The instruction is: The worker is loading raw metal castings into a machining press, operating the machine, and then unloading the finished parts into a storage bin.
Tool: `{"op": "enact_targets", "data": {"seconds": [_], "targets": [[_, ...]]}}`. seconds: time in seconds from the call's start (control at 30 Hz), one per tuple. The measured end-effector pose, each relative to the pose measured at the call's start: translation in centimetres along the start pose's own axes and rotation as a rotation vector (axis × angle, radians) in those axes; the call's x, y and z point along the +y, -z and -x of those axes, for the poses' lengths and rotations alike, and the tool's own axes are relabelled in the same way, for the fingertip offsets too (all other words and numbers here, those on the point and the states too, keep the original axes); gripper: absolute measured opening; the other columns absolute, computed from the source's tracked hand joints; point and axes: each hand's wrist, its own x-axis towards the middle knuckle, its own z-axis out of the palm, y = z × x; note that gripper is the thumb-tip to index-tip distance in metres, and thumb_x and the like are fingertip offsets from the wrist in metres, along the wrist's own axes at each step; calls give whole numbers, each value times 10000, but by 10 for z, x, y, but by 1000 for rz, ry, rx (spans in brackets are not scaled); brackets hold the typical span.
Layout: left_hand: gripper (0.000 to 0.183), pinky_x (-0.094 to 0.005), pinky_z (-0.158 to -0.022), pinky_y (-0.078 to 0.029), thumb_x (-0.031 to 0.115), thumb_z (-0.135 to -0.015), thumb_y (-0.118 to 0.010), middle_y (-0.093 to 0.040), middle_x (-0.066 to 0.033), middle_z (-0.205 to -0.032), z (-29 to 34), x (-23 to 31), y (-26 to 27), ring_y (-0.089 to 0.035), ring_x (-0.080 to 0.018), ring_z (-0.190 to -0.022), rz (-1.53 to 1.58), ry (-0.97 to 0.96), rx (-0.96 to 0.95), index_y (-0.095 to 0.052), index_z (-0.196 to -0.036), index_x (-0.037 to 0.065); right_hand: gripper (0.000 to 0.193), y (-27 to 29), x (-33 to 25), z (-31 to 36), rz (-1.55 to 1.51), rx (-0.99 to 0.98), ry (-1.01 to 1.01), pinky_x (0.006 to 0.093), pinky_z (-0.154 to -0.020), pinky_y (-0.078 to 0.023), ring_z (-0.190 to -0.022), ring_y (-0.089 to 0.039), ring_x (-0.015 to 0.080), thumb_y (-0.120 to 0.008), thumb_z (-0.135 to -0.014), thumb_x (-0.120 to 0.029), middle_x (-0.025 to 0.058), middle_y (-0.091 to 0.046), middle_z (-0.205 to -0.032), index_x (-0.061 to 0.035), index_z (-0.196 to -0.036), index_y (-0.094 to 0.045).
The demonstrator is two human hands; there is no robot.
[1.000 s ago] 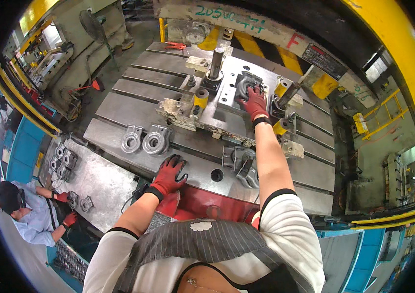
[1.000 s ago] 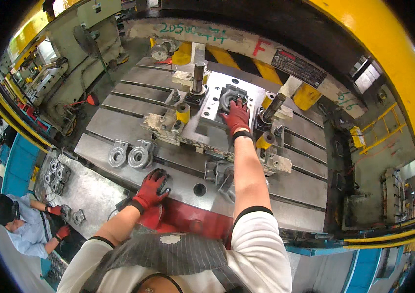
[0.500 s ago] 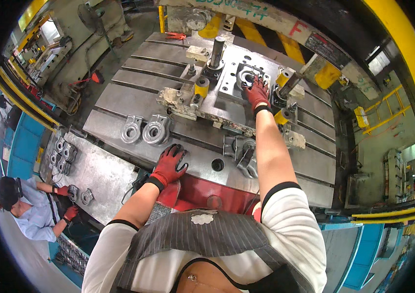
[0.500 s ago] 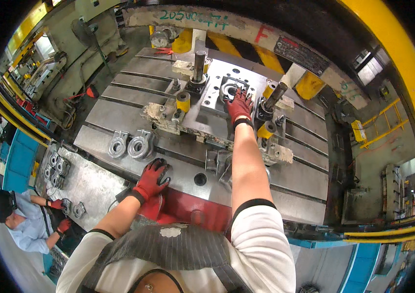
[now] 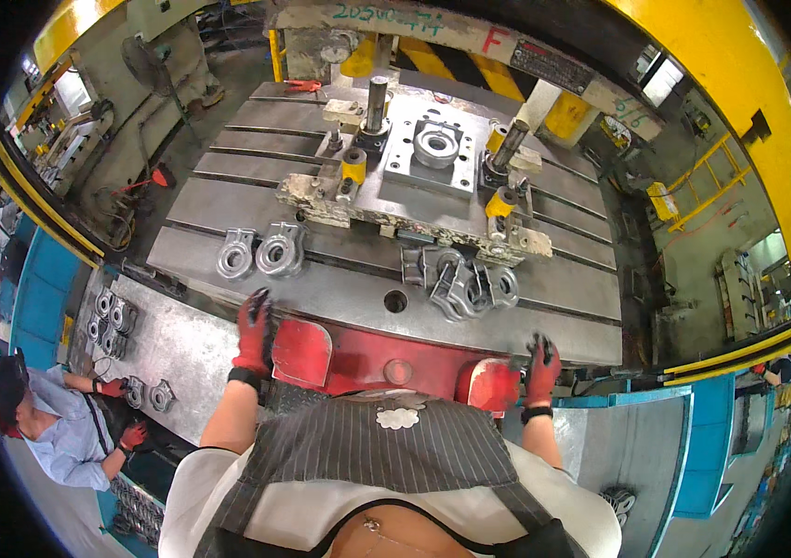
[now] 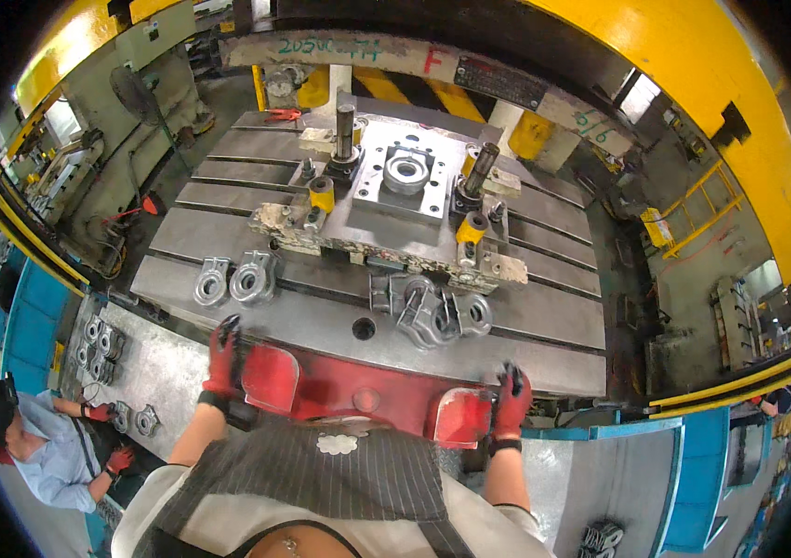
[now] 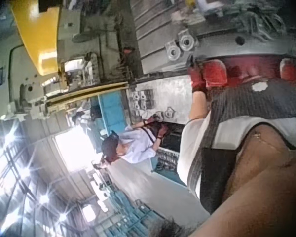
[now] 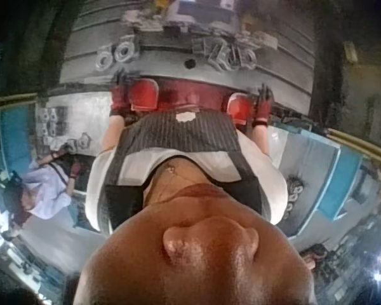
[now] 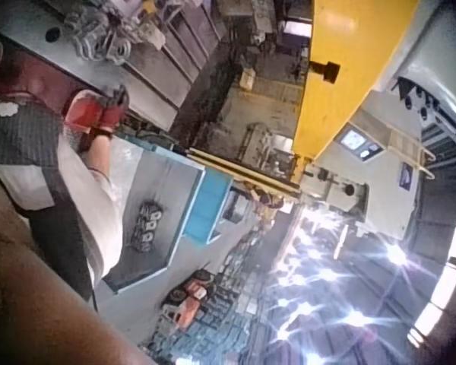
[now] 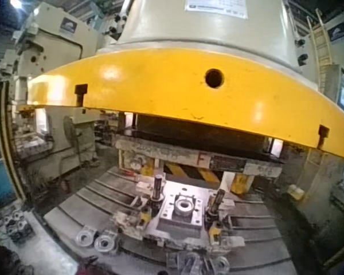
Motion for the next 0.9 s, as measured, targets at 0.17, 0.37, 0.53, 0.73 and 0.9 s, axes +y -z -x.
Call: {"op": "enact_targets", "data": {"seconds": [0.17, 0.37, 0.53, 0.73, 0.9], "targets": [[393, -292, -874, -414, 289, -877, -537, -552, -62, -1165, 50, -74, 60, -534, -177, -1024, 400, 1012, -195, -509, -1219, 97, 411, 74, 106, 68, -373, -108, -745, 284, -748, -467, -868, -589, 164, -556, -853, -374, 24, -585, -1108, -95, -1155, -544], [619, -283, -919, -387, 282, -760, -591, -436, -58, -1290, 69, -148, 66, -456, -182, -1132, -448, 681, -834, -356, -1314, 135, 342, 67, 157, 80, -43, -464, -565, 286, -774, -455, -926, -551, 132, -532, -867, -158, -6, -573, -1105, -114, -1204, -495], [848, -280, -972, -356, 268, -639, -659, -352, -61, -1364, 65, -187, 78, -388, -186, -1214, -716, 494, -976, -239, -1366, 149, 348, 64, 151, 81, -74, -474, -590, 275, -749, -447, -910, -547, 121, -525, -868, -195, -17, -570, -1097, -131, -1208, -486], [1018, -294, -997, -354, 277, -556, -704, -269, -67, -1428, 65, -191, 84, -349, -193, -1272, -865, 408, -1024, -155, -1405, 156, 357, 57, 144, 80, -68, -498, -571, 262, -719, -437, -892, -541, 107, -516, -870, -240, -30, -566, -1086, -151, -1213, -475], [870, -309, -936, -386, 287, -623, -672, -323, -71, -1359, 68, -164, 73, -400, -192, -1196, -1086, 398, -1071, -231, -1358, 137, 365, 54, 139, 82, -77, -513, -536, 251, -694, -429, -876, -536, 96, -509, -871, -277, -42, -564, -1078, -168, -1217, -466]]}}
